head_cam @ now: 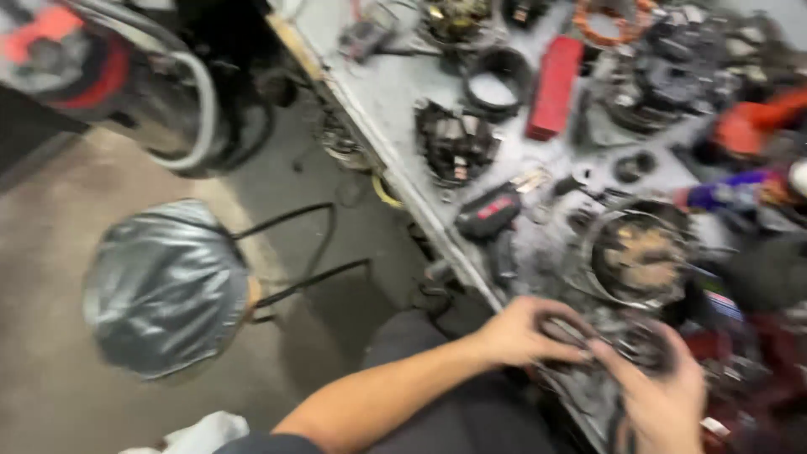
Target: The person works on a small electrical component, using a screwdriver to adjust a wire and pliers to bend and shape it. They also handle a metal spring, manipulating it with their hands and tools on a cluttered workbench.
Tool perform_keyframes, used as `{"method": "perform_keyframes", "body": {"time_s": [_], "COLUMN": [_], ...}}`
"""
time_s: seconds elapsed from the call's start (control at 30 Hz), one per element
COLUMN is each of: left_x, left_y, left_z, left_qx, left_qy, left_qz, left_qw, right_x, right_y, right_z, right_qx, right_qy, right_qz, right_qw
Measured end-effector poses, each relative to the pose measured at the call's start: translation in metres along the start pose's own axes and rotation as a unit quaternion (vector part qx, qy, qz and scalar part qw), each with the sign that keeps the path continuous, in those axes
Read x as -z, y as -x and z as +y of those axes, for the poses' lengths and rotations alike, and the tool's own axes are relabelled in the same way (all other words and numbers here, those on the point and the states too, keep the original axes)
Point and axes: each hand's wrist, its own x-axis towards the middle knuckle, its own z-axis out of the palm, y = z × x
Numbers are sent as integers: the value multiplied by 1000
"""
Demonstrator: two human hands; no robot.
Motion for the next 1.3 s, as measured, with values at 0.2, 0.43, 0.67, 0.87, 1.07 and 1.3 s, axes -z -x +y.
{"method": "perform_keyframes", "body": {"time_s": [0.2,0.43,0.67,0.87,1.07,1.3], "left_x": [2,-7,-3,-2,5,2], "left_y": [12,17,7,2,-8,-9], "left_z": [-6,-3,-12,-27,-40,-36], "left_qx": [-3,26,125,150,152,119], "left_qy": [182,225,398,381,399,372], "left_qz": [12,28,-37,-27,-33,-7], "left_qw": [983,974,908,912,904,920], "right_x": [-17,-8,-2,-1,9,-20], "right_y": [-11,-5,-8,-8,11,51], "right_z": [-23,0,14,2,-24,-46], "right_qx": [-74,-63,-74,-24,-21,-13], "right_qy": [-155,-255,-253,-131,-22,126], "right_qz": [-17,-72,-71,-106,-57,38], "right_qw": [985,962,962,985,998,991]}}
